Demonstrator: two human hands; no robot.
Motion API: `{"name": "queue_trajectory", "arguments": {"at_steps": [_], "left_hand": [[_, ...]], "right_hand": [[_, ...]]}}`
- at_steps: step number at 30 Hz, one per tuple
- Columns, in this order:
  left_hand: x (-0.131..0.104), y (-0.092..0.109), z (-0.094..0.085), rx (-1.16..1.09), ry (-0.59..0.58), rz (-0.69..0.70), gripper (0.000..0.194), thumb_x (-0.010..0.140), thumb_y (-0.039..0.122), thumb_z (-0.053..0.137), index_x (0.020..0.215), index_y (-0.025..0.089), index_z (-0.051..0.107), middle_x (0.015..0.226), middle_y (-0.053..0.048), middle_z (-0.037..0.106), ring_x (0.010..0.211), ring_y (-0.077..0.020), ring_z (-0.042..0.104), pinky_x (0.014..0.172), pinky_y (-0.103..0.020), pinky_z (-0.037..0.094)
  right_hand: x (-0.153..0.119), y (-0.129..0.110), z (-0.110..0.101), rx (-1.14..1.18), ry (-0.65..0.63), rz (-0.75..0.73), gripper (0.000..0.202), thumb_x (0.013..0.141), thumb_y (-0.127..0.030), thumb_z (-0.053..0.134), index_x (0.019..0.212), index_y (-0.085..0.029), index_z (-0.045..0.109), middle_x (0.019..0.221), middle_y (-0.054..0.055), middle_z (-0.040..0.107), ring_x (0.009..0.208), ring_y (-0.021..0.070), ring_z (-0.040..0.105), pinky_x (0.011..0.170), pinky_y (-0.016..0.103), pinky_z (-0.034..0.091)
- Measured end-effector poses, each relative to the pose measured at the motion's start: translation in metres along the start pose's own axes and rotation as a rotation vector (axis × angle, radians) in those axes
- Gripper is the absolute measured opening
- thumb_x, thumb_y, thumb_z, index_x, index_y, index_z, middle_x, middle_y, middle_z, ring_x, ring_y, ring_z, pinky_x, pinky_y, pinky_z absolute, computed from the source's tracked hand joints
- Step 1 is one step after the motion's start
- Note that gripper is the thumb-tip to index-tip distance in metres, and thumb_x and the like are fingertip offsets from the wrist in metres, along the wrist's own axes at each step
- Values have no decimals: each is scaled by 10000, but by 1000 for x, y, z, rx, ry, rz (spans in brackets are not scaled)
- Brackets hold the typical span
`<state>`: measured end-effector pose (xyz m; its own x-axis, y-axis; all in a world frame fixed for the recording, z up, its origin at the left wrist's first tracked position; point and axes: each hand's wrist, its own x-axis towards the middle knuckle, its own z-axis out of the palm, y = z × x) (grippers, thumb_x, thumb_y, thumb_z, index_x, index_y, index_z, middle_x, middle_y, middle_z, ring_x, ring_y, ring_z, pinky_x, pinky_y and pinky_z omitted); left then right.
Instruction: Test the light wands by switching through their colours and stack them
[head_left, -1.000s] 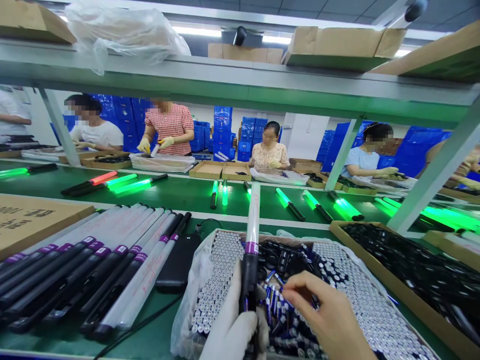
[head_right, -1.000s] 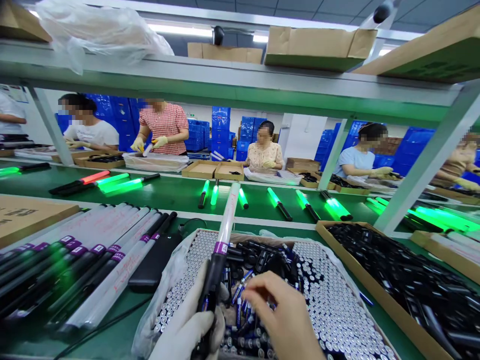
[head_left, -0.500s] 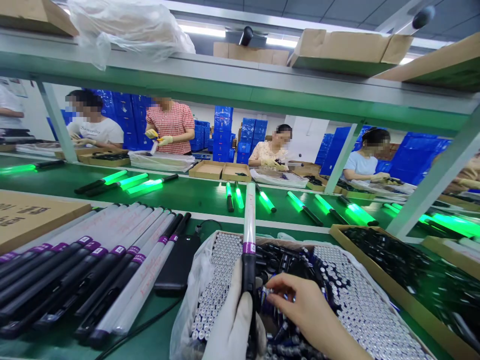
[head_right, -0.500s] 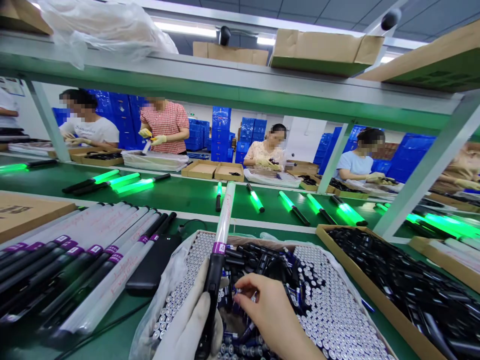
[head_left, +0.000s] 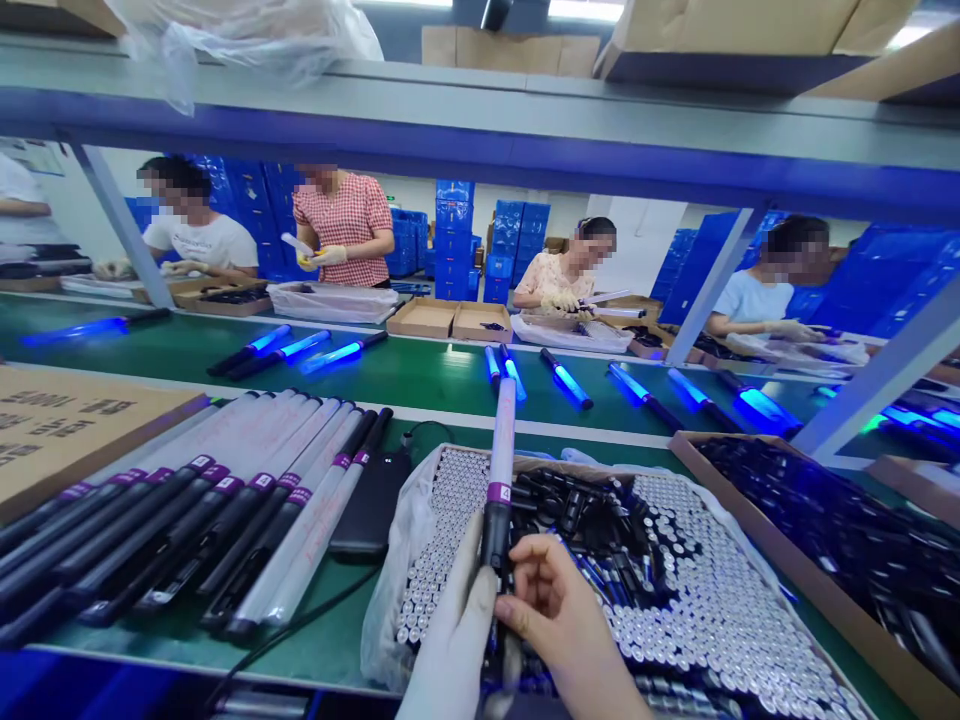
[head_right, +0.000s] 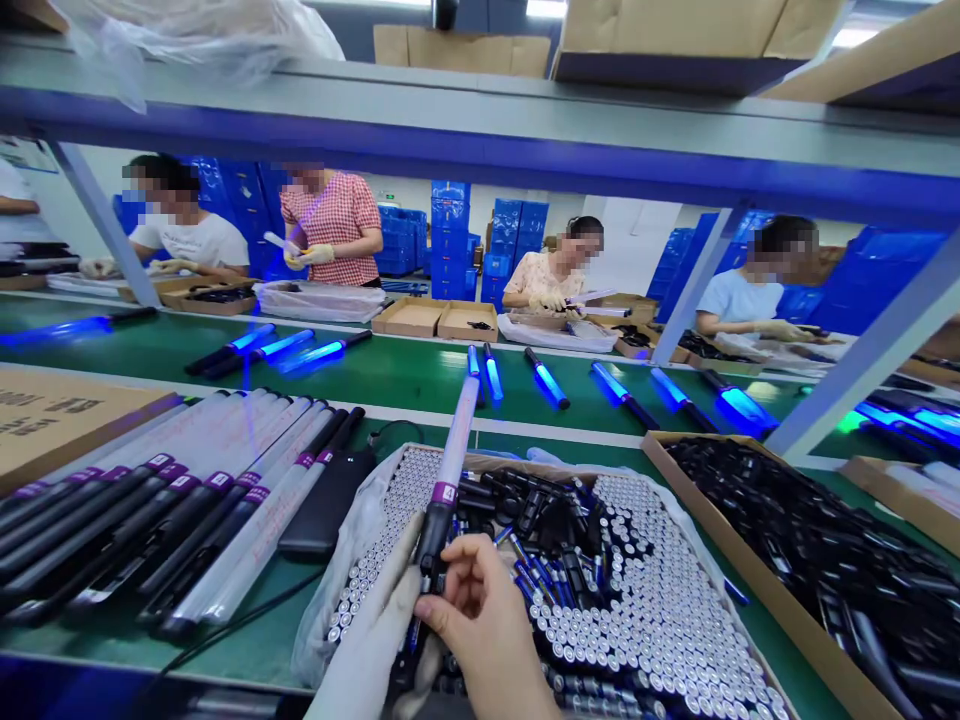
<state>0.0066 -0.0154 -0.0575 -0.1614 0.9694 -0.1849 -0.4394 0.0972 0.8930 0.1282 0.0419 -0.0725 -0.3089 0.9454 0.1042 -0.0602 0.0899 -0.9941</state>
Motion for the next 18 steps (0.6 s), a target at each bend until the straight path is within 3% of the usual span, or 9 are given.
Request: {"name": "queue_trajectory", "arguments": {"at_steps": [4,8,11,14,16,18], "left_hand": [[-4,11,10,-10,38,-68,471,890,355,578,1321,187,487,942,-45,641,678,-92,599,577,-221,507],[-4,13,15,-105,66,-148,715,801,246,595,1465,307,339,657,22,586,505,-74,503,448,-156,363],[0,5,12,-252,21,-201,874,622,168,591,1459,290,370,818,-31,661,597,-116,562,489,-184,412],[3,0,12,-268,35,-157,842,528,121,581,1357,255,523,1093,-60,642,749,-122,597,662,-207,500],[4,2,15,-188,81,-203,806,591,128,564,1379,278,496,978,-40,654,641,-77,552,622,-180,470],[4,5,18,-88,90,-307,794,711,172,522,1471,315,342,706,4,615,486,-54,445,488,-152,355]], "right_hand": [[-2,-7,-53,-223,-36,12,301,872,-476,586,977,-195,611,841,25,629,712,149,582,631,234,470],[-1,-9,-96,-621,-170,2,246,910,-377,525,974,-217,700,902,49,677,831,198,636,763,284,503],[2,-4,-97,-884,-246,-90,230,870,-248,558,1038,-244,716,982,67,644,936,229,624,834,328,508],[6,-4,-82,-1095,-245,-86,213,825,-158,589,938,-265,733,986,68,609,970,260,596,833,385,501],[9,-8,-73,-1187,-256,-59,203,806,-124,600,828,-279,729,971,52,605,980,277,580,826,422,483],[10,-11,-70,-1228,-265,-37,199,784,-108,624,788,-284,717,972,34,610,995,283,566,839,445,464]]}}
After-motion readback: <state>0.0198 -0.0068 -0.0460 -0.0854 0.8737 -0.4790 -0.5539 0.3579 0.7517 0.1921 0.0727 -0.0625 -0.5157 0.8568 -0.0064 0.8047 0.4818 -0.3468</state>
